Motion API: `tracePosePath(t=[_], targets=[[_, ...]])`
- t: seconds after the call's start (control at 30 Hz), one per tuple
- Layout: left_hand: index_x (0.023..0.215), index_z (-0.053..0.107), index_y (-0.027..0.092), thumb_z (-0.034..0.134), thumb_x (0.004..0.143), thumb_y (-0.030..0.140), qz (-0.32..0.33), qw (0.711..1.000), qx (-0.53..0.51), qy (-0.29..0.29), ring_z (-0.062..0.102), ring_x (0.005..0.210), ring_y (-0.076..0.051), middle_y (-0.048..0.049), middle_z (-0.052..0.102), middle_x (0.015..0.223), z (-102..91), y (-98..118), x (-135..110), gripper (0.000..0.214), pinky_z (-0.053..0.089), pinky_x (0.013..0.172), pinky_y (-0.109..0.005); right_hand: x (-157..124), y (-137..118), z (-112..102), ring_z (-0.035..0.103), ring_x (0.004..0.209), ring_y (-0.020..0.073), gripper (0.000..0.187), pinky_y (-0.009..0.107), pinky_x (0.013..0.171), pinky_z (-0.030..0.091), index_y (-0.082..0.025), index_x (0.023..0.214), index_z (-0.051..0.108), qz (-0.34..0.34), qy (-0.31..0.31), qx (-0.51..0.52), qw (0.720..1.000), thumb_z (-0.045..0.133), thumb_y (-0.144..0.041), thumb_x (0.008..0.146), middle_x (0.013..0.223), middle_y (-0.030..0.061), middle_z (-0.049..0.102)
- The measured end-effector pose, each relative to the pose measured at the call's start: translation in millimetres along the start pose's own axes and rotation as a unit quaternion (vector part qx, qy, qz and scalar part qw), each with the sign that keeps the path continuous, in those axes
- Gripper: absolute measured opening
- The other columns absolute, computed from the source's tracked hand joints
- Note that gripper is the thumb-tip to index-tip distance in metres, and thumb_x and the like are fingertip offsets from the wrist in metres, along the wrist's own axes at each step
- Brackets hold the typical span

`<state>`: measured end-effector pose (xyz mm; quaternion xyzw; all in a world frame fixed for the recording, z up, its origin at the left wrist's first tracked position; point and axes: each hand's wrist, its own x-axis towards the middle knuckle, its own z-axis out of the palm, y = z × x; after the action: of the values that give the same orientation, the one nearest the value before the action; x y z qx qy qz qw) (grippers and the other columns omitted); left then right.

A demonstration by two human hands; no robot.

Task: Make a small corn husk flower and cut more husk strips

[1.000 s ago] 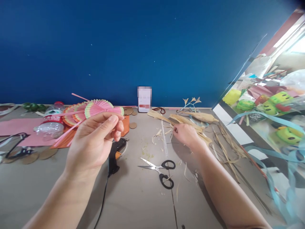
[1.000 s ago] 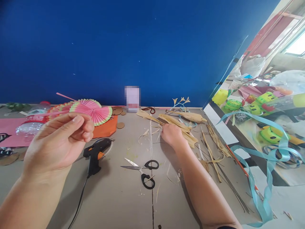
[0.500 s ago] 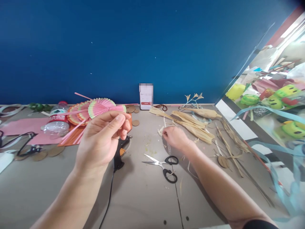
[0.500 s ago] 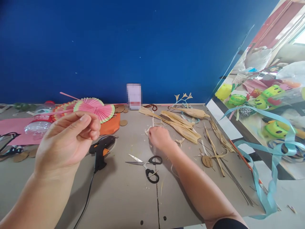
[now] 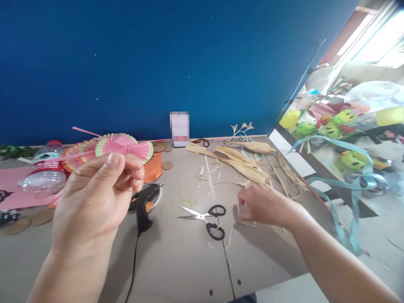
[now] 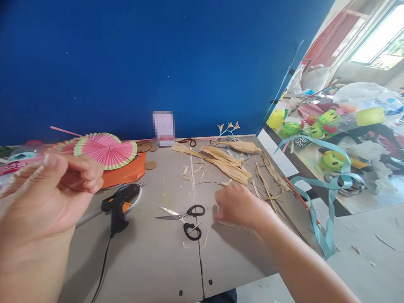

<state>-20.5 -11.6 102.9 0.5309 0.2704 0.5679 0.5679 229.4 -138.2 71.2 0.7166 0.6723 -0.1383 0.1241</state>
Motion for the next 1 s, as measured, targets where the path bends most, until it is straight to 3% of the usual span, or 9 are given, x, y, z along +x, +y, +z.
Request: tracePosePath(t=[0.1, 0.17, 0.23, 0.33, 0.43, 0.6, 0.77, 0.9, 1.0], targets=[[0.059, 0.066, 0.019, 0.071, 0.059, 0.037, -0.022, 1.0, 0.011, 0.0, 0.049, 0.043, -0.008, 0.0023, 0.058, 0.051, -0.8, -1.2, -0.1, 0.019, 0.037, 0.039, -0.021, -15.1, -0.7, 32.5, 0.059, 0.066, 0.0225, 0.023, 0.028, 0.057, 0.037, -0.016, 0.075, 0.064, 0.01, -0.043, 0.01, 0.999, 0.06, -0.038, 0.066, 0.073, 0.0079, 0.064], [0.059, 0.065, 0.02, 0.072, 0.058, 0.037, -0.034, 0.999, 0.015, -0.001, 0.048, 0.042, -0.007, 0.0025, 0.059, 0.053, -0.7, -2.5, -0.9, 0.017, 0.038, 0.039, -0.021, -24.6, -0.3, 48.7, 0.057, 0.062, 0.0177, 0.012, 0.025, 0.054, 0.035, -0.018, 0.072, 0.062, 0.005, -0.028, 0.046, 0.999, 0.052, -0.025, 0.073, 0.073, 0.005, 0.063], [0.058, 0.065, 0.021, 0.072, 0.057, 0.037, -0.043, 0.999, 0.017, -0.001, 0.049, 0.043, -0.007, 0.0025, 0.06, 0.054, -0.1, -3.6, -2.0, 0.017, 0.038, 0.039, -0.02, -33.6, 0.9, 56.9, 0.055, 0.06, 0.015, 0.017, 0.024, 0.052, 0.033, -0.018, 0.068, 0.061, -0.022, -0.024, 0.069, 0.997, 0.045, -0.014, 0.073, 0.068, 0.0032, 0.061], [0.059, 0.065, 0.021, 0.071, 0.059, 0.036, -0.052, 0.998, 0.025, -0.006, 0.049, 0.045, -0.008, 0.0026, 0.06, 0.056, 1.0, -4.4, -4.1, 0.016, 0.039, 0.04, -0.02, -42.3, 0.9, 54.5, 0.053, 0.057, 0.0139, 0.016, 0.024, 0.051, 0.031, -0.017, 0.064, 0.059, -0.033, -0.028, 0.078, 0.996, 0.045, -0.012, 0.07, 0.061, 0.0023, 0.057], [0.06, 0.065, 0.023, 0.07, 0.061, 0.034, -0.04, 0.999, 0.033, -0.01, 0.049, 0.046, -0.008, 0.0026, 0.06, 0.057, 1.6, -4.6, -6.2, 0.012, 0.04, 0.039, -0.02, -43.0, -7.8, 43.7, 0.054, 0.066, 0.0145, 0.015, 0.024, 0.057, 0.036, -0.018, 0.083, 0.06, -0.014, 0.034, 0.104, 0.994, 0.047, -0.02, 0.075, 0.08, 0.0042, 0.058], [0.06, 0.065, 0.023, 0.067, 0.065, 0.032, -0.038, 0.998, 0.036, -0.035, 0.048, 0.045, -0.008, 0.0017, 0.06, 0.057, 0.6, -6.7, -8.4, 0.01, 0.041, 0.038, -0.02, -37.1, -39.2, 42.2, 0.052, 0.086, 0.0164, 0.035, 0.025, 0.067, 0.04, -0.027, 0.113, 0.048, -0.135, 0.06, 0.123, 0.981, 0.05, -0.023, 0.078, 0.107, 0.0048, 0.049], [0.062, 0.066, 0.023, 0.064, 0.068, 0.027, -0.051, 0.997, 0.03, -0.056, 0.048, 0.05, -0.009, 0.001, 0.061, 0.06, -0.9, -8.1, -8.5, 0.008, 0.041, 0.038, -0.02, -31.8, -52.6, 57.4, 0.054, 0.08, 0.0158, 0.02, 0.024, 0.062, 0.04, -0.019, 0.094, 0.057, -0.133, 0.033, 0.097, 0.986, 0.041, -0.018, 0.082, 0.097, 0.0071, 0.053], [0.062, 0.067, 0.022, 0.064, 0.067, 0.027, -0.048, 0.996, 0.034, -0.062, 0.049, 0.051, -0.01, 0.0002, 0.061, 0.061, -1.8, -8.3, -7.2, 0.008, 0.04, 0.037, -0.02, -35.2, -39.4, 56.6, 0.056, 0.078, 0.0138, 0.017, 0.021, 0.067, 0.041, -0.018, 0.088, 0.058, -0.156, 0.021, 0.157, 0.975, 0.042, -0.017, 0.082, 0.086, 0.004, 0.059], [0.06, 0.066, 0.022, 0.064, 0.067, 0.028, -0.052, 0.996, 0.033, -0.065, 0.048, 0.048, -0.009, 0.0004, 0.061, 0.06, 0.4, -8.1, -6.4, 0.009, 0.04, 0.037, -0.02, -39.8, -27.9, 51.1, 0.057, 0.079, 0.014, 0.02, 0.023, 0.071, 0.041, -0.019, 0.093, 0.057, -0.106, 0.047, 0.186, 0.976, 0.039, -0.02, 0.085, 0.086, 0.0035, 0.06]])
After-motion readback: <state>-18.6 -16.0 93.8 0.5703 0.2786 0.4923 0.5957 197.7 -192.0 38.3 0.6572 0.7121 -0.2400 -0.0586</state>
